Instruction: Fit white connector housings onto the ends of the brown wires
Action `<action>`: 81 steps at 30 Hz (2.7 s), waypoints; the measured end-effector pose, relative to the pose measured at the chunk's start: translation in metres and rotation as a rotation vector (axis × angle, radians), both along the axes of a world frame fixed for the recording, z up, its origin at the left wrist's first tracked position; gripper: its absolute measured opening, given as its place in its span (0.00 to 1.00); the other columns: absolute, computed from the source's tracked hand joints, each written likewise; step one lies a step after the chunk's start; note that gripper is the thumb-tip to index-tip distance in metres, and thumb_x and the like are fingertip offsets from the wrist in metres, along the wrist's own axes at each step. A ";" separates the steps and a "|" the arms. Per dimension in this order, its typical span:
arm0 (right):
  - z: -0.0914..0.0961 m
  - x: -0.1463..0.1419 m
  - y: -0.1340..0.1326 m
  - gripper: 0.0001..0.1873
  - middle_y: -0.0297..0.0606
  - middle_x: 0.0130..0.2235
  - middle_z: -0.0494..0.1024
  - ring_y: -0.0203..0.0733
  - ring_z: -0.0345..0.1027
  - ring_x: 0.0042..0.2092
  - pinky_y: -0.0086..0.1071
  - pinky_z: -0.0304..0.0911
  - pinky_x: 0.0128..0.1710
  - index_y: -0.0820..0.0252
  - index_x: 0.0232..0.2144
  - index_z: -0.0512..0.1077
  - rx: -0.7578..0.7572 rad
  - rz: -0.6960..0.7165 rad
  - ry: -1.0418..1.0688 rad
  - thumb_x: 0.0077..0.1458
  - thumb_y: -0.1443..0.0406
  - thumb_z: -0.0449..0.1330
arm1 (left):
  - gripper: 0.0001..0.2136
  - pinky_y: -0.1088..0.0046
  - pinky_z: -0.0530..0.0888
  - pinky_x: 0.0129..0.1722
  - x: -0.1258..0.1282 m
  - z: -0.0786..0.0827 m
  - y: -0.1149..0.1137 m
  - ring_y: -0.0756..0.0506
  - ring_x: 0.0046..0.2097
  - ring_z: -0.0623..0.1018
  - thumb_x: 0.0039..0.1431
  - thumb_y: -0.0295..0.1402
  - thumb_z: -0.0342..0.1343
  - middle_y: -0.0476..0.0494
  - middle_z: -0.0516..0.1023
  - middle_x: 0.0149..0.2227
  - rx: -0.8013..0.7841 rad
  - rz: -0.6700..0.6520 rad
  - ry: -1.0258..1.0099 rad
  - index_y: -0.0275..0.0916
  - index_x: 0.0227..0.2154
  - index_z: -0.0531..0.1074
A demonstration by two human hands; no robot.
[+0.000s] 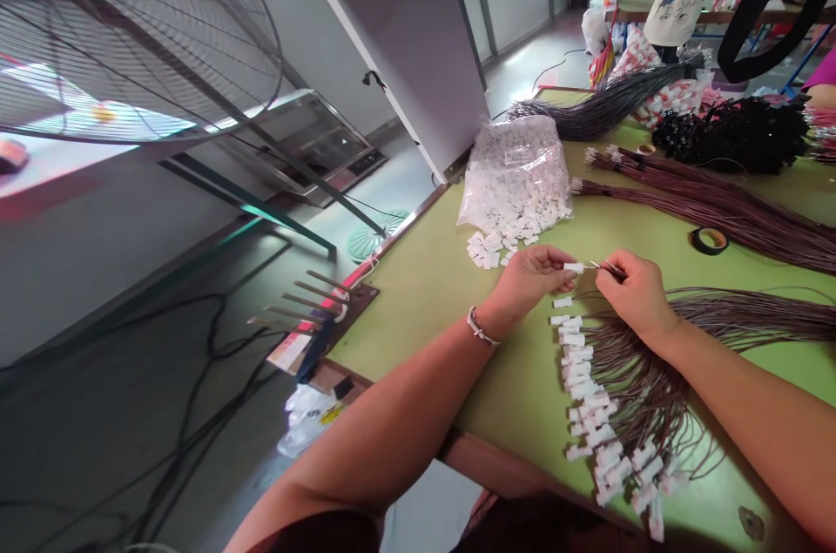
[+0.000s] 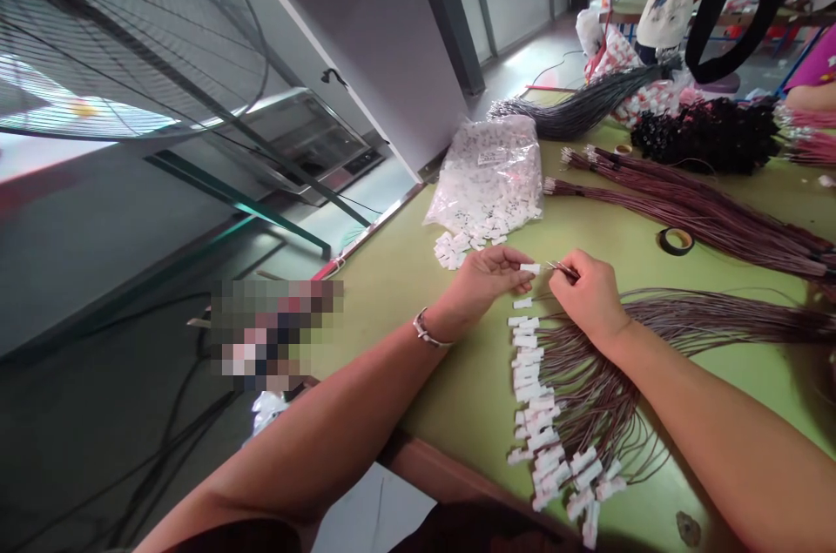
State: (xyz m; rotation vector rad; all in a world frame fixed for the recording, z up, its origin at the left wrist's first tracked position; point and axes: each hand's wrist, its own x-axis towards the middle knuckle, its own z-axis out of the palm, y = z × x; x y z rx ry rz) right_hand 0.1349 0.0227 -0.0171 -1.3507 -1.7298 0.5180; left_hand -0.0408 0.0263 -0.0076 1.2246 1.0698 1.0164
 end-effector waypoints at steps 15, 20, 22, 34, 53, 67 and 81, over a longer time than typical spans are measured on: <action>0.006 0.004 0.007 0.09 0.28 0.20 0.64 0.31 0.53 0.22 0.27 0.51 0.22 0.60 0.23 0.68 -0.408 0.192 0.401 0.40 0.60 0.59 | 0.13 0.79 0.71 0.24 0.000 -0.004 0.003 0.54 0.21 0.74 0.43 0.33 0.67 0.48 0.76 0.20 -0.098 -0.112 -0.077 0.32 0.29 0.71; 0.001 0.005 0.007 0.09 0.27 0.18 0.62 0.30 0.51 0.19 0.27 0.49 0.18 0.59 0.21 0.66 -0.401 0.134 0.331 0.42 0.60 0.58 | 0.12 0.79 0.71 0.24 -0.002 -0.007 0.003 0.54 0.21 0.74 0.45 0.32 0.66 0.48 0.76 0.20 -0.075 -0.088 -0.074 0.32 0.30 0.71; -0.001 0.005 0.006 0.07 0.29 0.19 0.64 0.31 0.54 0.21 0.27 0.51 0.20 0.60 0.21 0.67 -0.282 0.124 0.212 0.44 0.61 0.57 | 0.12 0.78 0.71 0.24 -0.001 -0.008 0.003 0.54 0.21 0.74 0.45 0.32 0.66 0.48 0.76 0.20 -0.075 -0.077 -0.070 0.32 0.29 0.70; 0.002 0.000 0.003 0.06 0.30 0.18 0.66 0.31 0.55 0.21 0.26 0.53 0.24 0.60 0.21 0.68 0.007 0.166 -0.114 0.47 0.66 0.53 | 0.12 0.79 0.71 0.24 0.007 -0.014 0.001 0.54 0.22 0.74 0.46 0.31 0.66 0.48 0.77 0.22 -0.129 -0.072 -0.169 0.32 0.29 0.68; 0.004 0.004 -0.005 0.09 0.36 0.23 0.70 0.36 0.61 0.26 0.30 0.52 0.26 0.60 0.22 0.68 0.450 0.206 -0.570 0.53 0.69 0.52 | 0.08 0.80 0.68 0.23 0.002 -0.001 0.001 0.55 0.20 0.72 0.50 0.28 0.63 0.48 0.75 0.21 -0.281 -0.098 -0.273 0.32 0.26 0.67; 0.001 -0.001 0.007 0.07 0.27 0.17 0.57 0.31 0.49 0.22 0.27 0.46 0.22 0.60 0.16 0.64 -0.212 0.168 0.063 0.42 0.65 0.52 | 0.09 0.78 0.71 0.25 0.007 -0.011 0.001 0.54 0.22 0.73 0.47 0.27 0.64 0.50 0.75 0.19 0.005 -0.070 -0.039 0.33 0.28 0.68; 0.002 0.001 0.003 0.09 0.31 0.19 0.66 0.33 0.56 0.23 0.27 0.52 0.25 0.60 0.21 0.67 -0.056 0.167 -0.113 0.50 0.65 0.53 | 0.10 0.80 0.71 0.24 0.013 -0.009 0.002 0.54 0.22 0.75 0.45 0.28 0.65 0.47 0.77 0.21 -0.145 -0.055 -0.183 0.31 0.28 0.69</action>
